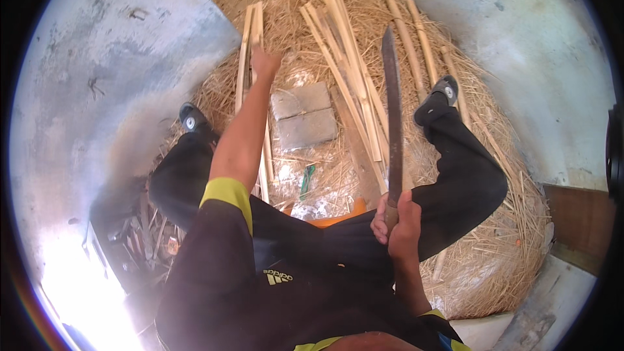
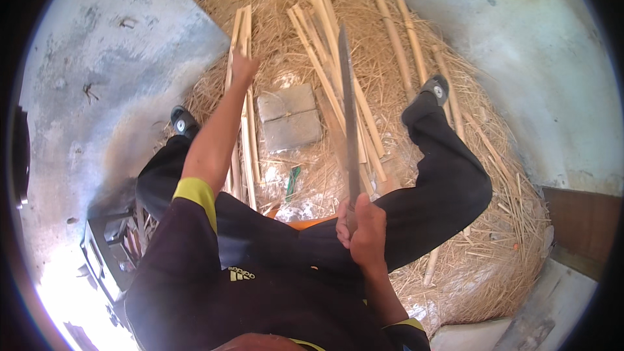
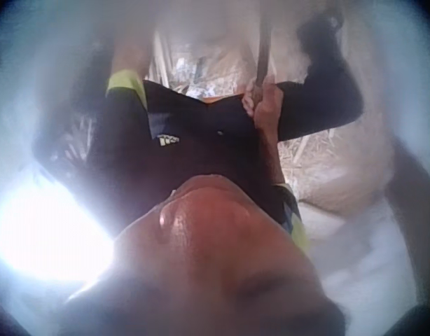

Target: The person sits on a straw-covered floor and uses a large knife to split long bamboo poles into thin strips. They hold the bamboo with one hand and repeatedly strike it with the knife to separate the material, placing the finished strips on the ground.

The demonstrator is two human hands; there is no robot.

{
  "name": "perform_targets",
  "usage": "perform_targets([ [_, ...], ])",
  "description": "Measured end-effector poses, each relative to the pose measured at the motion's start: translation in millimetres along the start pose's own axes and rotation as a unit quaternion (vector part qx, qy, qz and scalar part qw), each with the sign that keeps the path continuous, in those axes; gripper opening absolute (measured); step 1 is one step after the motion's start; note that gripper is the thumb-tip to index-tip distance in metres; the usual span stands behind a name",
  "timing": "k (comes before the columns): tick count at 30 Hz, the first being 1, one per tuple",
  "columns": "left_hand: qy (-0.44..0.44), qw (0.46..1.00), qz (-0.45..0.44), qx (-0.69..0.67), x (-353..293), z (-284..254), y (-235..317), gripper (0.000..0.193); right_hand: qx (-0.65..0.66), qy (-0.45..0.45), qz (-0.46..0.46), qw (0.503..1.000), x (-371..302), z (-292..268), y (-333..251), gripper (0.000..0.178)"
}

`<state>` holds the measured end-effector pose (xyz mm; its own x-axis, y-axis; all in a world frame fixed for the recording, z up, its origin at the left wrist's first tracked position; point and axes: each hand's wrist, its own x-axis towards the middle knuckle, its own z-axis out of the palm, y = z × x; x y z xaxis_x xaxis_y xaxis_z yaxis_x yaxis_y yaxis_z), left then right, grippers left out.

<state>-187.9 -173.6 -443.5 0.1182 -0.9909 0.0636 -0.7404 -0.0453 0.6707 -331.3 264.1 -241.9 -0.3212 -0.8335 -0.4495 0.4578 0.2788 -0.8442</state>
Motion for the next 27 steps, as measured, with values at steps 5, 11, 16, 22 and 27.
perform_targets([
  [5,-0.098,0.947,-0.177,0.251,-124,-39,-199,0.048,-0.029,0.005,0.003,1.000,5,5,2,0.059],
  [11,-0.243,0.906,-0.216,0.270,-203,-52,-250,0.058,-0.046,-0.006,0.024,0.999,14,22,4,0.060],
  [16,-0.262,0.908,-0.216,0.245,-202,-33,-246,0.057,-0.068,0.005,0.021,0.997,14,33,8,0.061],
  [22,-0.075,0.980,-0.148,-0.112,-171,-35,-233,0.044,-0.069,-0.027,0.006,0.997,14,39,11,0.060],
  [27,-0.056,0.956,-0.101,-0.270,-145,-102,-93,0.044,-0.005,-0.060,0.014,0.998,19,49,11,0.049],
])
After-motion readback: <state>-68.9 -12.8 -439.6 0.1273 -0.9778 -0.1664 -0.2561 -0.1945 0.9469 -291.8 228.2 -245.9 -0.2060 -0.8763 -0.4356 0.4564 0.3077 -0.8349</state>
